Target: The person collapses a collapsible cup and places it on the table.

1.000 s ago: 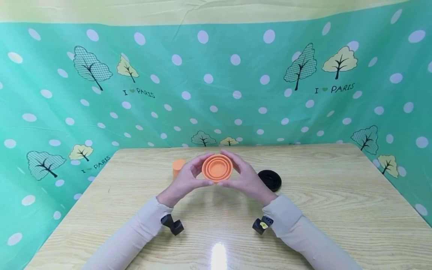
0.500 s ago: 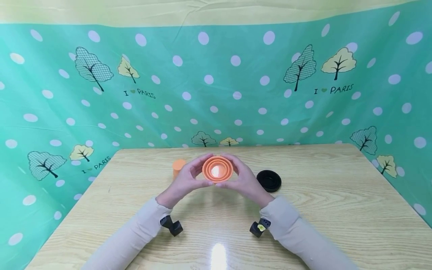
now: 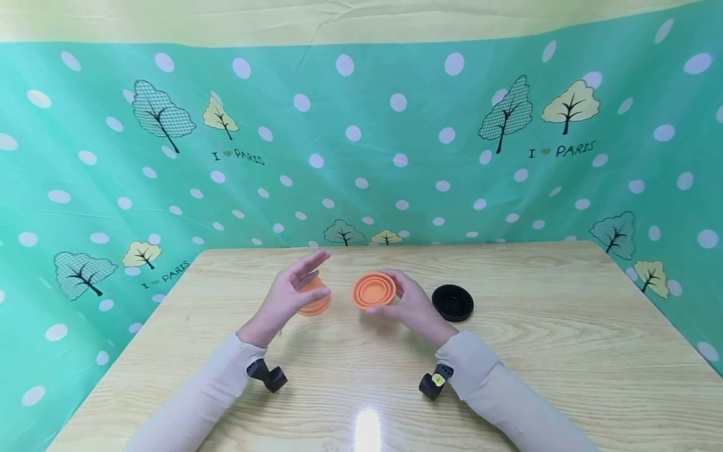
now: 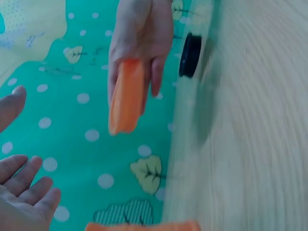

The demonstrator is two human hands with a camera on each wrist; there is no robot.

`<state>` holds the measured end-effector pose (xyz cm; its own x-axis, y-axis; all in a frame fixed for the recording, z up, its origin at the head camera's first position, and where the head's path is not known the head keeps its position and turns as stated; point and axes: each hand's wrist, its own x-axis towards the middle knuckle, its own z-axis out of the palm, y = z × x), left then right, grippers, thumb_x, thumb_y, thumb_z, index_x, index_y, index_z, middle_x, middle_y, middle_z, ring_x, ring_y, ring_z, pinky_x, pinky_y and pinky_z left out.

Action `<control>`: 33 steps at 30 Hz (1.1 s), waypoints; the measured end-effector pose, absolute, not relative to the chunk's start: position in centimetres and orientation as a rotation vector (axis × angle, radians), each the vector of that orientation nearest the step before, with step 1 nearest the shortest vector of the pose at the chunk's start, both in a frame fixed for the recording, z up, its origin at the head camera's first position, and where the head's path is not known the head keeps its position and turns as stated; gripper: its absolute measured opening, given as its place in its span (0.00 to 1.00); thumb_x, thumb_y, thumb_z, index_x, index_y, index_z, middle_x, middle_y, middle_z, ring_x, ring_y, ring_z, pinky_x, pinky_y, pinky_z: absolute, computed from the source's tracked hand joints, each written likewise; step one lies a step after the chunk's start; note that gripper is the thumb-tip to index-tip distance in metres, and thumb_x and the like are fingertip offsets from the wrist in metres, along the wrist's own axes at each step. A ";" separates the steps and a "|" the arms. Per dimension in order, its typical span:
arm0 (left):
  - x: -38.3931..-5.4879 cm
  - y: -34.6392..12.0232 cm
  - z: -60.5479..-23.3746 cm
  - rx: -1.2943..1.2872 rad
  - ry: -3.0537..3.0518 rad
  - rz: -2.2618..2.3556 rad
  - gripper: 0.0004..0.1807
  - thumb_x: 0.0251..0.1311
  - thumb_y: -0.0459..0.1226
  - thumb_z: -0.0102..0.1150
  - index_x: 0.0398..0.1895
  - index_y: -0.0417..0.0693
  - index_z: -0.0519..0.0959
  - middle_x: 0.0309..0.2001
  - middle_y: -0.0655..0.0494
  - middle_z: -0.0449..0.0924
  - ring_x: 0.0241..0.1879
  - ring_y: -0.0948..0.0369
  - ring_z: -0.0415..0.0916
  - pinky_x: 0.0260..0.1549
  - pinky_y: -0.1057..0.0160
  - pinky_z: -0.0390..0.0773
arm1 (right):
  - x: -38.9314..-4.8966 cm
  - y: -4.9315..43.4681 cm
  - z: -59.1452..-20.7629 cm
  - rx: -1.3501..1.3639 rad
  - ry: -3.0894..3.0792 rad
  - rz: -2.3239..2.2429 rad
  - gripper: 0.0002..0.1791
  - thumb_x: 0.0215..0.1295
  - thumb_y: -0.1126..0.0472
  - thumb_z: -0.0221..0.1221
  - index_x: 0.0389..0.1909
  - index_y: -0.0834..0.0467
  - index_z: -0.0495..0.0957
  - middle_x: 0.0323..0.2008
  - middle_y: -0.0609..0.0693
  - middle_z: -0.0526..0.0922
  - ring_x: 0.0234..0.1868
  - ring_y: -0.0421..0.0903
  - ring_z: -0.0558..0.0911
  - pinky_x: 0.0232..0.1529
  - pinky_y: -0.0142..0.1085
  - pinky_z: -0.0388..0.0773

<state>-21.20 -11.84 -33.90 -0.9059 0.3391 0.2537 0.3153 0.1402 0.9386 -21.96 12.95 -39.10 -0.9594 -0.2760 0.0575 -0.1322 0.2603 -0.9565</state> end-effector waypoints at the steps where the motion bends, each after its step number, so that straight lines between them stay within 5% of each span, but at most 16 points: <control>1: -21.3 -12.1 -33.9 0.647 2.377 1.940 0.36 0.54 0.28 0.65 0.67 0.40 0.63 0.67 0.48 0.64 0.68 0.56 0.58 0.67 0.57 0.57 | -22.0 13.0 -39.2 -0.380 2.389 -1.796 0.45 0.45 0.58 0.74 0.65 0.57 0.64 0.62 0.55 0.70 0.66 0.55 0.66 0.66 0.49 0.60; 13: -22.3 -15.1 -33.9 0.636 2.563 1.989 0.33 0.54 0.28 0.65 0.65 0.36 0.65 0.65 0.45 0.67 0.67 0.55 0.60 0.66 0.54 0.59 | -23.5 14.4 -41.1 -0.334 2.303 -1.806 0.44 0.48 0.64 0.71 0.66 0.62 0.60 0.62 0.60 0.69 0.64 0.55 0.68 0.64 0.46 0.64; 33: -24.3 -17.1 -36.7 0.485 2.446 1.876 0.38 0.55 0.35 0.66 0.69 0.47 0.61 0.69 0.50 0.60 0.69 0.53 0.54 0.68 0.52 0.53 | -23.9 14.7 -43.1 -0.313 2.242 -1.838 0.43 0.47 0.69 0.70 0.66 0.65 0.61 0.61 0.62 0.70 0.62 0.57 0.69 0.63 0.45 0.65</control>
